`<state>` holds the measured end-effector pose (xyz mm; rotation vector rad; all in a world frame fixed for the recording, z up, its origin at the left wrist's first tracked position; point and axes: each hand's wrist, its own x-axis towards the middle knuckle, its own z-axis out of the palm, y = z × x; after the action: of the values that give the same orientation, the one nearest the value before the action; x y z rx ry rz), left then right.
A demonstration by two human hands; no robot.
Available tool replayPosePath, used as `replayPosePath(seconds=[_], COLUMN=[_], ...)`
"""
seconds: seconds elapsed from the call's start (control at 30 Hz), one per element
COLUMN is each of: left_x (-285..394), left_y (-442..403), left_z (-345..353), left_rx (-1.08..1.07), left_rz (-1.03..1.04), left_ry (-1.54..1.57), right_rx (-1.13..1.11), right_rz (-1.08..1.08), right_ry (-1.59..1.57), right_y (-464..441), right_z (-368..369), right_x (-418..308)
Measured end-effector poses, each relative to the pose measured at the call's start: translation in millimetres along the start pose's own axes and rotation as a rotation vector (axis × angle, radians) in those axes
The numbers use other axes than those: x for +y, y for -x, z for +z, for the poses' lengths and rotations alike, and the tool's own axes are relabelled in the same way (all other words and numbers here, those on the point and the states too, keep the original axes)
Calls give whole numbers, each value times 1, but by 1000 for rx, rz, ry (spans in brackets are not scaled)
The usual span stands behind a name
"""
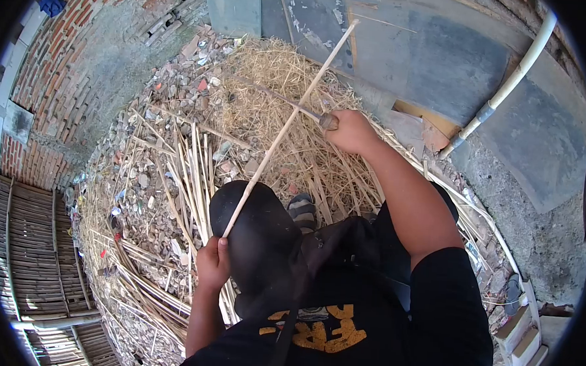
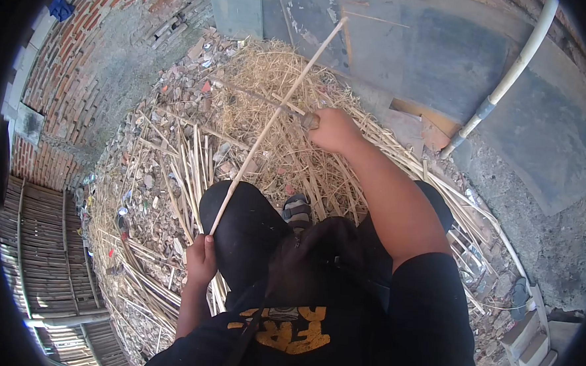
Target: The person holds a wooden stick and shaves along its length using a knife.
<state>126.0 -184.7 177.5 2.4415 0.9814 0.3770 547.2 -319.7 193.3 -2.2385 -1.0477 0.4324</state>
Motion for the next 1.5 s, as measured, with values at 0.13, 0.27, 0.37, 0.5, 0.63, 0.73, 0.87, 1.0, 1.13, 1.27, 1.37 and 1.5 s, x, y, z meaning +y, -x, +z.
replayPosePath(seconds=[0.13,0.27,0.37,0.5,0.63,0.73,0.87,1.0,1.13,1.27,1.37,1.5], left_x=[1,6,5,-1,-1,1,10,2,-3,3,3,-3], left_y=[-1,-2,-6,-8,-3,-7,-7,-6,-5,-9,-7,-9], left_z=[-8,-11,-8,-10,-6,-15,-15,-9,-8,-18,-18,-12], left_rx=[14,-41,-61,-91,-28,-40,-44,-49,-47,-92,-103,-91], left_rz=[31,-8,-15,-20,-27,6,13,-16,-42,-76,-58,8], left_ry=[-63,-7,47,81,31,-56,-70,18,91,38,41,81], right_rx=[41,-10,-101,-83,110,102,-100,-149,-68,12,-15,-72], right_rz=[32,-126,-362,-364,-11,56,-136,-429,-21,-22,-129,-406], right_ry=[97,127,376,325,124,137,220,406,55,171,191,380], right_y=[-9,12,26,24,-16,-13,19,22,-14,-4,13,28], right_z=[11,10,16,12,6,7,12,20,13,20,22,22], right_x=[19,-13,-34,-29,30,25,-25,-31,21,13,-21,-37])
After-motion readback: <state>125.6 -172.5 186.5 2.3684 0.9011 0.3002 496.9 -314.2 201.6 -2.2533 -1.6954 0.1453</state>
